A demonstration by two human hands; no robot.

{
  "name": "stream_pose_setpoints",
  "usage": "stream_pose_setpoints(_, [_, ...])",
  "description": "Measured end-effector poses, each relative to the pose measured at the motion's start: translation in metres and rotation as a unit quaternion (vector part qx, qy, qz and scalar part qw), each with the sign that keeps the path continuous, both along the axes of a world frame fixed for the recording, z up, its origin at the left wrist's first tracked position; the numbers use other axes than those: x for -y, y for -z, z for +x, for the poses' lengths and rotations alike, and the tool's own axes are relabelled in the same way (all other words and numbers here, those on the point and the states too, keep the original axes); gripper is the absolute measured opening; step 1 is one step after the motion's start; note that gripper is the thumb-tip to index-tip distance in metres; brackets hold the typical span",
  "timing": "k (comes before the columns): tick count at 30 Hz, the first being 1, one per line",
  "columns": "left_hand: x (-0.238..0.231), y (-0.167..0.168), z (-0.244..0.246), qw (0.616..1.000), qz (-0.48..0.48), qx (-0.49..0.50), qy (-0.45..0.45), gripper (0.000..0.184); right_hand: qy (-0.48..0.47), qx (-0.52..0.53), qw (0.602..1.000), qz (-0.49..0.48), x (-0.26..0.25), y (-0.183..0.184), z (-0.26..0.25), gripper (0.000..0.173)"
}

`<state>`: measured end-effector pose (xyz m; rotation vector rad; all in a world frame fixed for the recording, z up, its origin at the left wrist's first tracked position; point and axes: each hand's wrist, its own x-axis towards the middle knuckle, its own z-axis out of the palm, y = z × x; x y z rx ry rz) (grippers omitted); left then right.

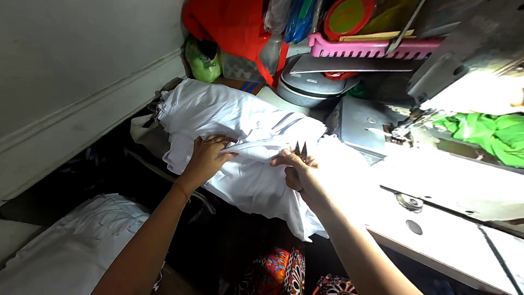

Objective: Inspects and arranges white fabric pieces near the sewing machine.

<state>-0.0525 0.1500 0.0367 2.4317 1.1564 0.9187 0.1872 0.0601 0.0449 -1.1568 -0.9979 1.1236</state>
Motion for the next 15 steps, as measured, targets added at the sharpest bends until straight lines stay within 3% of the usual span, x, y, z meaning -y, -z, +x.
stream_pose_setpoints(1, [0.002, -0.002, 0.001, 1.000, -0.003, 0.003, -0.003, 0.027, 0.005, 0.047, 0.998, 0.036, 0.000, 0.002, -0.002, 0.014])
stream_pose_setpoints(3, [0.008, -0.009, 0.003, 1.000, -0.015, 0.006, -0.002, 0.024, 0.005, 0.210, 0.971, 0.114, 0.002, -0.005, -0.011, 0.035])
stream_pose_setpoints(5, [0.005, -0.007, 0.001, 1.000, -0.016, 0.000, 0.003, 0.026, -0.006, 0.365, 0.912, 0.186, 0.001, -0.014, -0.026, 0.058])
stream_pose_setpoints(8, [0.003, -0.002, 0.001, 1.000, 0.003, -0.005, 0.010, 0.023, -0.031, 0.573, 0.803, 0.158, -0.010, -0.017, -0.047, 0.073])
stream_pose_setpoints(9, [0.005, -0.002, 0.002, 1.000, 0.004, -0.003, 0.013, 0.020, -0.041, 0.619, 0.774, 0.125, -0.015, -0.017, -0.052, 0.069])
stream_pose_setpoints(11, [0.004, 0.000, 0.000, 1.000, 0.012, -0.008, 0.019, 0.018, -0.043, 0.664, 0.742, 0.077, -0.026, -0.016, -0.056, 0.040])
stream_pose_setpoints(13, [-0.003, 0.002, -0.006, 0.999, 0.035, -0.018, 0.008, 0.026, -0.032, 0.657, 0.747, 0.096, -0.031, -0.017, -0.051, 0.019])
stream_pose_setpoints(15, [-0.019, -0.001, -0.016, 0.996, 0.061, -0.035, -0.047, 0.038, -0.026, 0.627, 0.771, 0.111, -0.028, -0.032, -0.040, 0.018])
